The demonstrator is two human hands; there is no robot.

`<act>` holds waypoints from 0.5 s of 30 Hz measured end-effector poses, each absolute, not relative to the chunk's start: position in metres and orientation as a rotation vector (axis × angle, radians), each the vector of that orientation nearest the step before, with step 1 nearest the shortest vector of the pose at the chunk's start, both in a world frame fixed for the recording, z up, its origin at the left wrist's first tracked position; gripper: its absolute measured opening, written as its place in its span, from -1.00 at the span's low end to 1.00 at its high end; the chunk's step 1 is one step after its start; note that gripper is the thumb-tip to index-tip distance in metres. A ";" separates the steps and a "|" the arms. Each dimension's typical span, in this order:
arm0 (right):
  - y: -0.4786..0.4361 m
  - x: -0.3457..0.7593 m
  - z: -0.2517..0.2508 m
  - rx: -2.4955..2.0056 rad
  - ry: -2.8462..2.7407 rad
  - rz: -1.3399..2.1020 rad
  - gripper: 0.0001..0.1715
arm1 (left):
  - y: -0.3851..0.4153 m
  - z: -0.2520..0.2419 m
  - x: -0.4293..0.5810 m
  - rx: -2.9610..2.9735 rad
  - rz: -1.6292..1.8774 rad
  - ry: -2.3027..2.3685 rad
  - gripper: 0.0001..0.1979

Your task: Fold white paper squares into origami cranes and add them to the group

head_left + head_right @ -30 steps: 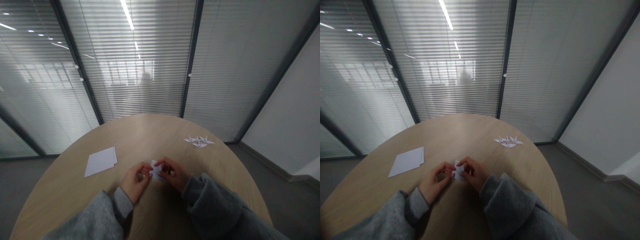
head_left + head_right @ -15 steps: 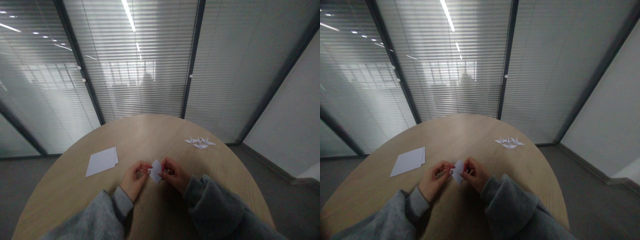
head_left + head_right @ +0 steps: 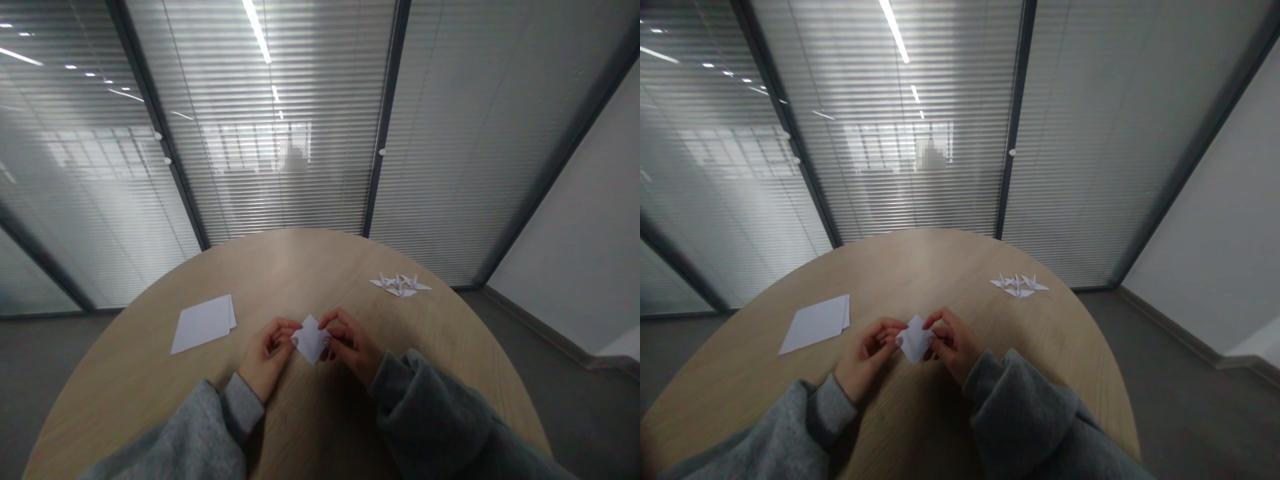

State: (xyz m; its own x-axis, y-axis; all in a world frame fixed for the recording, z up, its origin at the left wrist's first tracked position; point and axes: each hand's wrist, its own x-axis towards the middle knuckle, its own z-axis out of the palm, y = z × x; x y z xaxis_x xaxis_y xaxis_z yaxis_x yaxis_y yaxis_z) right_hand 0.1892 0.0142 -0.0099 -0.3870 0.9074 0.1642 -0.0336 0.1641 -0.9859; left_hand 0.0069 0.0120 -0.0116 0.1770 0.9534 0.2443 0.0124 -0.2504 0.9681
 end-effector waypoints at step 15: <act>0.016 0.189 -0.010 -0.912 -1.562 1.394 -0.46 | 0.011 -0.009 0.009 1.382 1.203 0.893 -0.67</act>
State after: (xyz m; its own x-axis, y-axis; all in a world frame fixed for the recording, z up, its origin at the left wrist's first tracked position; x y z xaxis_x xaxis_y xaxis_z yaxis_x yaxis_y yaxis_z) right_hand 0.1893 0.0159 -0.0101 -0.3905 0.9135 0.1144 -0.0102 0.1199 -0.9927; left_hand 0.0090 0.0107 -0.0095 0.2161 0.9577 0.1899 -0.0959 -0.1727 0.9803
